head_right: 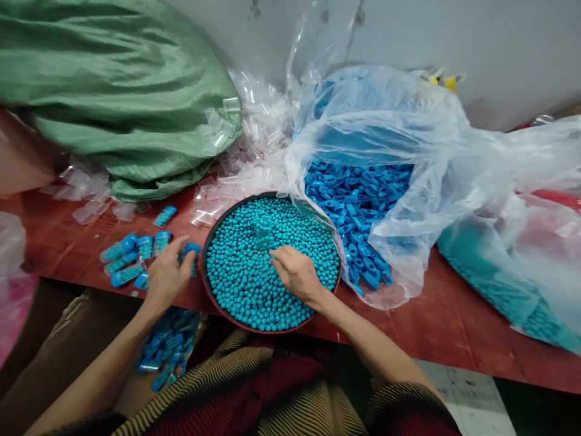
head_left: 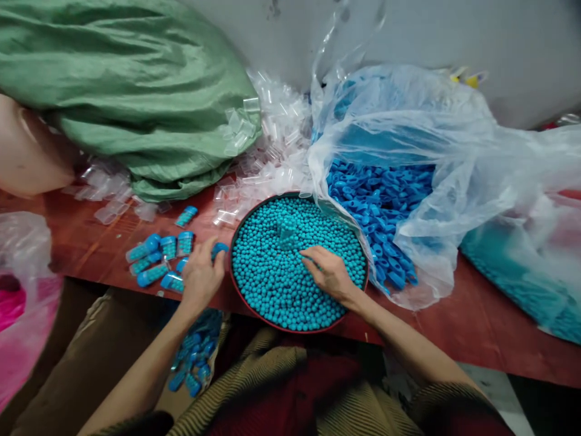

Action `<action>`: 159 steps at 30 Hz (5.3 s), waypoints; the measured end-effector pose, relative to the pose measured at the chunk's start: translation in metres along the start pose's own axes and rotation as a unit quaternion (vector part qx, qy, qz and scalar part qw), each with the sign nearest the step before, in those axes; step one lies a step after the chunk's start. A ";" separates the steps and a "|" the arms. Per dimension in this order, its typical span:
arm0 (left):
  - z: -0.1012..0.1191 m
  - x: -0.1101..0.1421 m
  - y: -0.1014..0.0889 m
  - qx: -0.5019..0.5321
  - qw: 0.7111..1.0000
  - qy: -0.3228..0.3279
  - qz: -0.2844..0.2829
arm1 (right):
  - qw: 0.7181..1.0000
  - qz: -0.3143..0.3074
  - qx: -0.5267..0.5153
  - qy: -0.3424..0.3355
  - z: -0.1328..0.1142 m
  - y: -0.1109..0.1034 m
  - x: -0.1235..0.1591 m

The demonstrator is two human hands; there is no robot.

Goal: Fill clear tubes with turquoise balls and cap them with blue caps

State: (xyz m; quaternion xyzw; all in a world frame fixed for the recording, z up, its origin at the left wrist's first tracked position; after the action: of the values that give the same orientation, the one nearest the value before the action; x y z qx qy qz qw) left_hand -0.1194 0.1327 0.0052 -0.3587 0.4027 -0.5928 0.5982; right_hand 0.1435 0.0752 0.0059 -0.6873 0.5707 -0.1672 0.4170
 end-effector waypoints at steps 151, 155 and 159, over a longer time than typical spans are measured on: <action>0.125 0.030 0.096 0.570 0.767 -0.003 -0.296 | 0.998 -0.025 0.044 0.046 -0.009 0.034 -0.005; 0.125 0.032 0.099 0.570 0.769 -0.038 -0.286 | 0.997 -0.028 0.058 0.033 -0.008 0.039 -0.007; 0.117 0.029 0.091 0.489 0.827 -0.016 -0.276 | 0.994 -0.070 0.068 0.055 -0.016 0.049 -0.006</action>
State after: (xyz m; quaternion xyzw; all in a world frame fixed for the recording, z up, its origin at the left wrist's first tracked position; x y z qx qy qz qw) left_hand 0.0242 0.1021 -0.0300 -0.1248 -0.0657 -0.8469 0.5127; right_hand 0.0986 0.0746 -0.0206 -0.6850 0.5307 -0.2724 0.4182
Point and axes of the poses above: each hand's wrist, its own x-axis away from the middle knuckle, its own y-axis out of the palm, z = x × y, the point moved 8 cm from there along -x, towards the middle knuckle, and after that the axes turned 6 degrees about -z, right-handed, at the moved point
